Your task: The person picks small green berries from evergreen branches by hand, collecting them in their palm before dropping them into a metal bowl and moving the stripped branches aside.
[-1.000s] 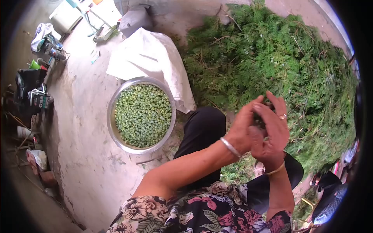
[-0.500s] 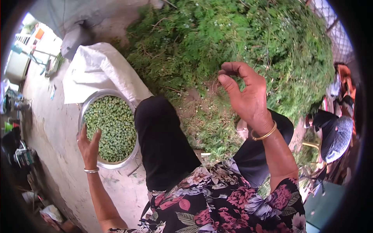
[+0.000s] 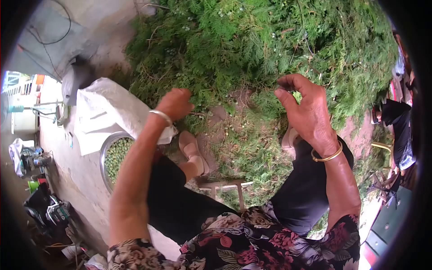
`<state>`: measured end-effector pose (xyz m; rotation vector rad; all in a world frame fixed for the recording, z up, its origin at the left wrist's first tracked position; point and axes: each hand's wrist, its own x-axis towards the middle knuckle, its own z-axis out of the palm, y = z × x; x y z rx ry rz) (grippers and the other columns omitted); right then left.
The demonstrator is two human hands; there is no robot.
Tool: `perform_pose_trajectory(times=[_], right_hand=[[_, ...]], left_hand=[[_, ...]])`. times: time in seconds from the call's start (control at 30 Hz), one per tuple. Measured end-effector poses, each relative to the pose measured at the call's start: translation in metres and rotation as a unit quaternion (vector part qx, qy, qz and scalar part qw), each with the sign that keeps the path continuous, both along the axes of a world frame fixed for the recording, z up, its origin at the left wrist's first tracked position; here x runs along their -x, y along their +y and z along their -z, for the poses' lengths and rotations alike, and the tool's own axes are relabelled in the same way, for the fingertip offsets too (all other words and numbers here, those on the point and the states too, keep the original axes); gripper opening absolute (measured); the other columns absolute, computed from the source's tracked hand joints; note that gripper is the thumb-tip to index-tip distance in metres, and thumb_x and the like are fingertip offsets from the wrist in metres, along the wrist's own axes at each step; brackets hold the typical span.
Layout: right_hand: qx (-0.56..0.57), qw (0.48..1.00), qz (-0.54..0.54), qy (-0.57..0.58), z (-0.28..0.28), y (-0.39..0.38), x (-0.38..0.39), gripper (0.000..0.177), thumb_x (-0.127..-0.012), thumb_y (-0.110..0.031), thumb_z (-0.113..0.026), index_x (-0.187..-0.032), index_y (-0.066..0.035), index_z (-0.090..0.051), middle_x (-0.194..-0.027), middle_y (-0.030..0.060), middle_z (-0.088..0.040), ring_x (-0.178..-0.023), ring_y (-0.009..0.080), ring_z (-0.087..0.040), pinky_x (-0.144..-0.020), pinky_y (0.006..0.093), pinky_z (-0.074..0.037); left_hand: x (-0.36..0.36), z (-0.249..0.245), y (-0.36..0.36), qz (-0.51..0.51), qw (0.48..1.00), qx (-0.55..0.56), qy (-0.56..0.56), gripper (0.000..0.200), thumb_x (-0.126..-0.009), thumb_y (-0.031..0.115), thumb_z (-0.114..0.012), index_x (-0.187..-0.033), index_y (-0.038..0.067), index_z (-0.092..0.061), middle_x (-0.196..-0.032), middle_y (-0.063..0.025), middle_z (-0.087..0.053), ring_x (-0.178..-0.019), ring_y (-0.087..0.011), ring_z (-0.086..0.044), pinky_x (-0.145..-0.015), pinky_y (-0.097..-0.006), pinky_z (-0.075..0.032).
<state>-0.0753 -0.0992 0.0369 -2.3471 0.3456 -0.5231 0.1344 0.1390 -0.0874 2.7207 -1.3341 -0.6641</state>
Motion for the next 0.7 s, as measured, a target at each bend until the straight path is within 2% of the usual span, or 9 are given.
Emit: perform_pose_trajectory(times=[0.23, 0.33, 0.37, 0.43, 0.5, 0.57, 0.6, 0.63, 0.7], right_hand=[[-0.031, 0.999, 0.008, 0.025, 0.002, -0.015, 0.006, 0.019, -0.078, -0.007, -0.068, -0.091, 0.004, -0.060, -0.082, 0.0186, -0.067, -0.071, 0.0294, -0.068, -0.062, 0.0329, -0.052], [-0.186, 0.978, 0.077, 0.064, -0.007, -0.017, 0.014, 0.017, -0.082, -0.001, -0.063, -0.097, 0.006, -0.062, -0.085, 0.0125, -0.067, -0.078, 0.0165, -0.065, -0.068, 0.0264, -0.051], [-0.186, 0.977, 0.082, 0.068, -0.008, -0.019, 0.017, 0.017, -0.082, -0.001, -0.063, -0.097, 0.006, -0.062, -0.085, 0.0125, -0.067, -0.078, 0.0165, -0.065, -0.068, 0.0264, -0.051], [-0.162, 0.981, 0.077, 0.080, -0.009, -0.023, 0.022, 0.017, -0.082, 0.001, -0.062, -0.098, 0.007, -0.061, -0.085, 0.0119, -0.067, -0.076, 0.0147, -0.064, -0.067, 0.0243, -0.051], [-0.171, 0.977, 0.089, 0.096, -0.009, -0.024, 0.024, 0.020, -0.082, -0.003, -0.064, -0.098, 0.007, -0.060, -0.085, 0.0118, -0.066, -0.076, 0.0143, -0.064, -0.068, 0.0244, -0.051], [-0.185, 0.977, 0.091, 0.058, -0.006, -0.023, 0.027, 0.023, -0.081, -0.007, -0.066, -0.097, 0.008, -0.060, -0.085, 0.0132, -0.065, -0.076, 0.0152, -0.062, -0.067, 0.0241, -0.050], [-0.238, 0.958, 0.137, 0.078, -0.010, -0.017, 0.025, 0.024, -0.081, -0.009, -0.068, -0.095, 0.008, -0.060, -0.085, 0.0151, -0.064, -0.077, 0.0180, -0.061, -0.069, 0.0266, -0.049], [-0.237, 0.958, 0.139, 0.080, -0.008, -0.018, 0.024, 0.024, -0.081, -0.009, -0.068, -0.095, 0.008, -0.060, -0.085, 0.0151, -0.064, -0.077, 0.0180, -0.061, -0.069, 0.0266, -0.049], [-0.233, 0.966, 0.095, 0.061, -0.005, -0.020, 0.024, 0.023, -0.080, -0.008, -0.068, -0.094, 0.009, -0.060, -0.085, 0.0164, -0.064, -0.078, 0.0199, -0.060, -0.071, 0.0295, -0.048]], left_hand=[[0.068, 0.239, -0.013, -0.056, 0.994, 0.049, 0.084, 0.025, -0.075, 0.018, -0.061, -0.089, -0.003, -0.064, -0.084, -0.0236, -0.065, -0.082, -0.0397, -0.063, -0.075, -0.0460, -0.051], [0.088, 0.272, -0.027, -0.219, 0.972, 0.059, 0.067, 0.027, -0.073, 0.016, -0.066, -0.091, -0.004, -0.064, -0.081, -0.0235, -0.065, -0.075, -0.0375, -0.064, -0.070, -0.0435, -0.052], [0.088, 0.278, -0.033, -0.214, 0.972, 0.057, 0.072, 0.027, -0.073, 0.016, -0.066, -0.091, -0.004, -0.064, -0.081, -0.0235, -0.065, -0.075, -0.0375, -0.064, -0.070, -0.0435, -0.052], [0.083, 0.267, -0.051, -0.371, 0.892, 0.248, 0.071, 0.034, -0.069, 0.015, -0.072, -0.093, -0.007, -0.063, -0.078, -0.0219, -0.065, -0.070, -0.0336, -0.064, -0.066, -0.0403, -0.051], [0.069, 0.276, -0.063, -0.424, 0.876, 0.217, 0.084, 0.037, -0.066, 0.016, -0.079, -0.091, -0.006, -0.063, -0.071, -0.0142, -0.064, -0.061, -0.0273, -0.060, -0.059, -0.0373, -0.048], [0.054, 0.312, -0.070, -0.546, 0.711, 0.399, 0.192, 0.032, -0.066, 0.013, -0.081, -0.088, -0.001, -0.062, -0.072, -0.0084, -0.061, -0.059, -0.0246, -0.055, -0.055, -0.0384, -0.044], [0.053, 0.265, -0.100, -0.659, 0.588, 0.406, 0.234, 0.031, -0.069, 0.012, -0.081, -0.089, 0.002, -0.059, -0.079, -0.0063, -0.057, -0.062, -0.0222, -0.052, -0.055, -0.0407, -0.041], [0.045, 0.262, -0.110, -0.659, 0.589, 0.404, 0.236, 0.031, -0.069, 0.012, -0.081, -0.089, 0.002, -0.059, -0.079, -0.0063, -0.057, -0.062, -0.0222, -0.052, -0.055, -0.0407, -0.041], [0.029, 0.262, -0.121, -0.767, 0.371, 0.391, 0.348, 0.037, -0.072, 0.012, -0.080, -0.099, 0.002, -0.057, -0.088, -0.0092, -0.057, -0.072, -0.0233, -0.054, -0.059, -0.0445, -0.041]])
